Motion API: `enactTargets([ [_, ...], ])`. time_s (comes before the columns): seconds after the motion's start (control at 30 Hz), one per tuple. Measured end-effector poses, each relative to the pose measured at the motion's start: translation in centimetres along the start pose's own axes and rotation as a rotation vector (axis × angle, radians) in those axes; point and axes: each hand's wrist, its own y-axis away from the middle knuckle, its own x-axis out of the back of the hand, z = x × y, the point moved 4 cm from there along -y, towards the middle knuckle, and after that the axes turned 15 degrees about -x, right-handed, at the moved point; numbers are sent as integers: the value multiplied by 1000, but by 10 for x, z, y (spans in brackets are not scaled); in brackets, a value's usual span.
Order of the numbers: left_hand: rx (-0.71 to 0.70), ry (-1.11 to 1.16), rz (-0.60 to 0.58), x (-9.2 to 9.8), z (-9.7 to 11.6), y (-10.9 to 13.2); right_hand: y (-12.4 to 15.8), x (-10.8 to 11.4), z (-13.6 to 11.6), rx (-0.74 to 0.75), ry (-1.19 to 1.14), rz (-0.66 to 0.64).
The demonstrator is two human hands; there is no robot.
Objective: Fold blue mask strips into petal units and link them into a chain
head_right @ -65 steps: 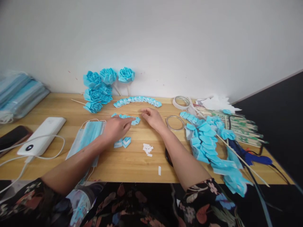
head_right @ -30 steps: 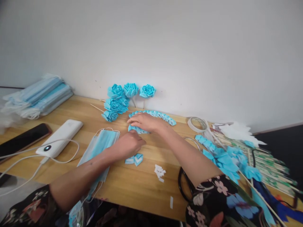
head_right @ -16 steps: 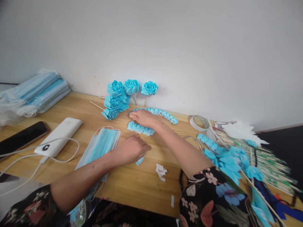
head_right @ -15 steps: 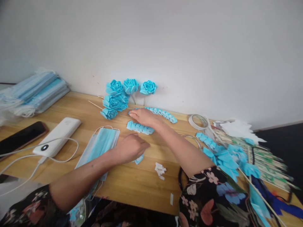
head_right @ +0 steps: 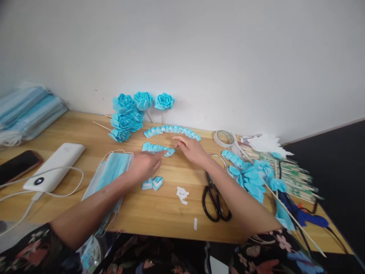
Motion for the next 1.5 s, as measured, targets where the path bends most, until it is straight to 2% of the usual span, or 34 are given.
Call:
enactTargets([
  [0.1, 36, -12, -16, -2, 0, -2, 4, -4, 3, 7, -26, -11],
  [0.5, -16, -41, -111, -2, 6, -8, 2, -12, 6, 27, -57, -97],
  [0.8, -59, -43, -136, -5, 9, -15, -8, -7, 11, 15, -45, -47],
  [1.03, -87, -53, -165, -10, 10, -14, -22, -16, 7, -61, 20, -156],
  [1.33, -81, -60, -158, -9, 9, -10, -36, -23, 8, -53, 130, -232],
  [1.5, -46, -77, -49, -4, 6, -6, -34, -23, 5, -98, 194, -217],
])
